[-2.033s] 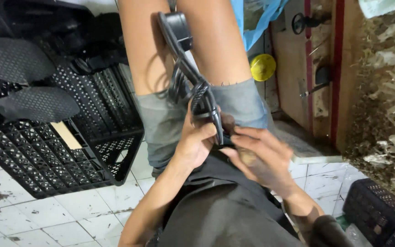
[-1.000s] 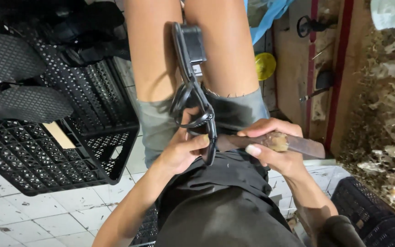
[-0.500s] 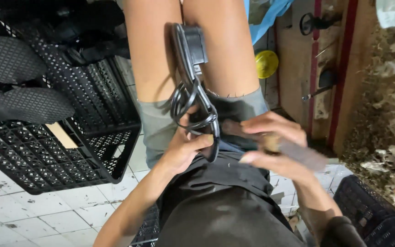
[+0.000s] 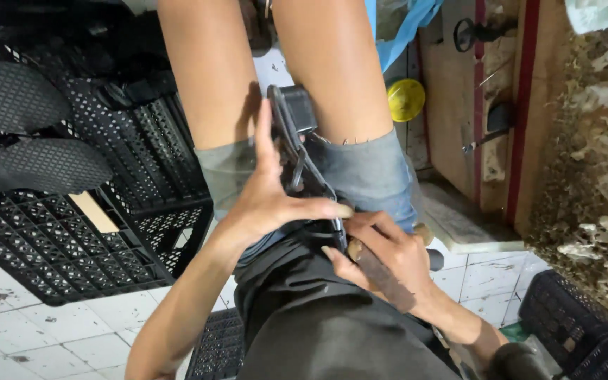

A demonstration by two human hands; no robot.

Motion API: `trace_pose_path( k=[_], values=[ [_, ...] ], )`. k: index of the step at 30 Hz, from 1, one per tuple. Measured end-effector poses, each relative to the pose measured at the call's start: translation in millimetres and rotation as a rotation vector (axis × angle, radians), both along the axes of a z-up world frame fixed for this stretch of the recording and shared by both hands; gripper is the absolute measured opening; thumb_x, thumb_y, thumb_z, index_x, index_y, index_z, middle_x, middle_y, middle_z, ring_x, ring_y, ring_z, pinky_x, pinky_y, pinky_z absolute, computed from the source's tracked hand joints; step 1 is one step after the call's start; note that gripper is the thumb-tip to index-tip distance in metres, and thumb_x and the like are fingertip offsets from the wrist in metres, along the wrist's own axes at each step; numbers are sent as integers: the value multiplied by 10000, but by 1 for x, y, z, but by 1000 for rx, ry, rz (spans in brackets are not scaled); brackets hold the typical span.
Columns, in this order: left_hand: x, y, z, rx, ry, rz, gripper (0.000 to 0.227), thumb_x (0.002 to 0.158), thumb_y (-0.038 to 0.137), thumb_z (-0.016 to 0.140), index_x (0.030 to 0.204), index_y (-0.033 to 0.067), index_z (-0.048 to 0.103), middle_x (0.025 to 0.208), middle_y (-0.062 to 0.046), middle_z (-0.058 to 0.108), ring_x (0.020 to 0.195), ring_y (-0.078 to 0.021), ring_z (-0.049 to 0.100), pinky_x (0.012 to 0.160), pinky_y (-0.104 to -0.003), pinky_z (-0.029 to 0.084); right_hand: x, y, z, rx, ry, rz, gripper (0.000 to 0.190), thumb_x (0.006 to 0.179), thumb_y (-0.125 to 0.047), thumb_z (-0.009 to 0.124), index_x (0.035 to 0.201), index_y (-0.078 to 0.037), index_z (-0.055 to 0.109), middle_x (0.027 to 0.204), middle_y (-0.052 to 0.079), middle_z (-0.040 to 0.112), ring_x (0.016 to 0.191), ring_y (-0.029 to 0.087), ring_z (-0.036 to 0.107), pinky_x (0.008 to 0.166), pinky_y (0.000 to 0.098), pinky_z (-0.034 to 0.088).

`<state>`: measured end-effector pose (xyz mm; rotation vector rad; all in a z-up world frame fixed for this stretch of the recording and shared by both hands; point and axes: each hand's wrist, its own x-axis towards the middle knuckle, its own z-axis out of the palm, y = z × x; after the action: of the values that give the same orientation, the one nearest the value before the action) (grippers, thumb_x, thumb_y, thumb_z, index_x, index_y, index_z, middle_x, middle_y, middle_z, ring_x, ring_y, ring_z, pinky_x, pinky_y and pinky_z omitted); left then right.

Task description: Assembling sandals by inserting straps into soles, trimming excess material with scissors, and pressing components together with a hand tool.

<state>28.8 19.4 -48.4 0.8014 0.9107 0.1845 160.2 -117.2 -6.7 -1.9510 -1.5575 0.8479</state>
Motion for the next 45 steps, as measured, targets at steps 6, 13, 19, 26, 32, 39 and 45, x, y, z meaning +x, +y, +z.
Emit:
trace_pose_path(
  k=[6, 13, 19, 26, 32, 39, 45],
  values=[
    [-13, -3, -20, 118, -154, -78, 1227, 512, 183, 814, 1342, 217, -90, 1356, -187, 34, 1174, -302, 398, 983, -426, 417, 13, 3, 1, -72, 168, 51, 409, 641, -374, 726, 895, -77, 604, 855, 40, 592, 626, 87, 596, 501, 205, 487],
    [-18, -9, -38, 36, -273, -4, 1238, 505, 158, 820, 1356, 222, -77, 1191, -205, 363, 1087, -230, 441, 880, -329, 495, 45, 6, -17, -182, 1077, -429, 208, 719, -37, 645, 907, 26, 582, 915, 174, 633, 358, 67, 445, 313, 156, 380],
    [-19, -14, -49, 143, -250, -80, 1248, 456, 253, 825, 1357, 165, -34, 1243, -208, 387, 1089, -282, 504, 972, -388, 417, 45, 23, -42, -335, 1397, -400, 126, 716, 58, 623, 833, 27, 588, 859, 223, 636, 324, 60, 391, 264, 154, 308],
    [-14, -5, -43, 117, -214, -91, 1259, 453, 212, 838, 1352, 154, -41, 1242, -181, 348, 1152, -249, 447, 951, -410, 445, 54, 37, -12, -373, 742, -176, 196, 659, -90, 693, 829, -30, 616, 865, 137, 668, 705, 146, 652, 606, 215, 526],
    [-18, -13, -49, 116, -304, -41, 1259, 504, 141, 827, 1352, 174, -103, 1208, -205, 361, 1094, -236, 454, 905, -385, 521, 44, 9, -14, -230, 910, -364, 191, 681, -69, 676, 854, -25, 608, 881, 151, 642, 350, 58, 478, 318, 133, 421],
    [-14, -16, -53, 114, -216, -10, 1290, 432, 219, 835, 1368, 148, -50, 1093, -149, 426, 1001, -186, 474, 871, -301, 475, 43, 26, -16, -290, 809, -240, 159, 675, -88, 683, 805, -43, 603, 836, 118, 662, 364, 54, 493, 332, 146, 417],
    [-17, -18, -54, 184, -283, 2, 1273, 493, 130, 843, 1363, 170, -86, 1212, -180, 348, 1030, -214, 468, 884, -334, 507, 51, 8, -16, -191, 815, -217, 200, 694, -95, 679, 872, -61, 593, 868, 112, 659, 551, 95, 552, 480, 186, 462]
  ],
)
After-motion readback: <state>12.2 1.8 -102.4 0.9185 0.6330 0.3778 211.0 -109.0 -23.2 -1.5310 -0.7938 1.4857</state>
